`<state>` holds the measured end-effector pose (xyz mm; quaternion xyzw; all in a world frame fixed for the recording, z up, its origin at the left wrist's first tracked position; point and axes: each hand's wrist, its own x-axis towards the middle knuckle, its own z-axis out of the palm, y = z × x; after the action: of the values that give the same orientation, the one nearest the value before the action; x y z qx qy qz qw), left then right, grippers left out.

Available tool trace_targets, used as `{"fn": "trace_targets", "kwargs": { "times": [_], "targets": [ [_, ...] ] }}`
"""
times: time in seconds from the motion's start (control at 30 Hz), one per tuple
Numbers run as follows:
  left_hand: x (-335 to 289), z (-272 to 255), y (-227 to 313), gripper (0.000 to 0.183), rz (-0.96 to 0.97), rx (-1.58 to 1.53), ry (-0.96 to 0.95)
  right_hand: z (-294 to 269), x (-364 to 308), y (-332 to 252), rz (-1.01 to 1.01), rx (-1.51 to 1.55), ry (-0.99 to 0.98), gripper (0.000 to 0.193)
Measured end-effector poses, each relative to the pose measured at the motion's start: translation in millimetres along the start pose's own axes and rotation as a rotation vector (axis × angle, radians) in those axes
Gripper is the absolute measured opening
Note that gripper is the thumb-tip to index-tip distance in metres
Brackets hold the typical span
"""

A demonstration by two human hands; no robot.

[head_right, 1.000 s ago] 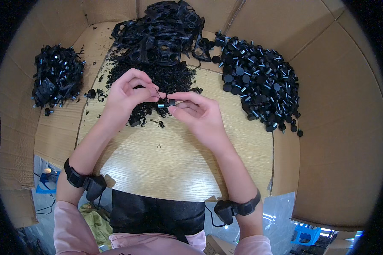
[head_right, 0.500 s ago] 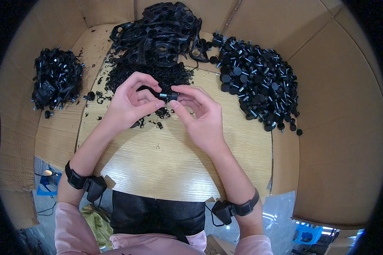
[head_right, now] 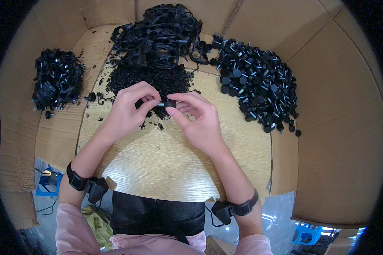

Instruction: Sorting and inspecting small black plastic components on a table within cardboard partitions.

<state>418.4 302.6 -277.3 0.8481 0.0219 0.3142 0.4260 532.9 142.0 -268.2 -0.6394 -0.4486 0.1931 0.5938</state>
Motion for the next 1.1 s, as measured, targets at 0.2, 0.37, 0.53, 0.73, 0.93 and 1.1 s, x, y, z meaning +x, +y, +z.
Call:
{"fn": "trace_targets", "kwargs": {
  "times": [0.2, 0.37, 0.53, 0.73, 0.93, 1.1],
  "targets": [
    [3, -17, -17, 0.009, 0.098, 0.319, 0.238, -21, 6, -8, 0.082, 0.071, 0.153, 0.026],
    [15, -55, -27, 0.010, -0.099, 0.420, 0.571, -79, 13, -9, 0.080, 0.145, 0.314, 0.024],
    [15, -66, -27, 0.009, -0.085, 0.417, 0.674, -80, 15, -6, 0.074, 0.298, 0.335, 0.025],
    [10, -22, -18, 0.009, -0.040, -0.118, 0.194, -45, 10, -4, 0.110, 0.435, 0.159, 0.029],
    [3, -5, 4, 0.020, -0.179, -0.463, -0.027, -22, 4, -10, 0.200, 0.507, 0.012, 0.031],
    [-2, 6, 7, 0.024, -0.188, -0.576, -0.076, -11, 1, -9, 0.229, 0.502, -0.073, 0.031]
  ]
}}
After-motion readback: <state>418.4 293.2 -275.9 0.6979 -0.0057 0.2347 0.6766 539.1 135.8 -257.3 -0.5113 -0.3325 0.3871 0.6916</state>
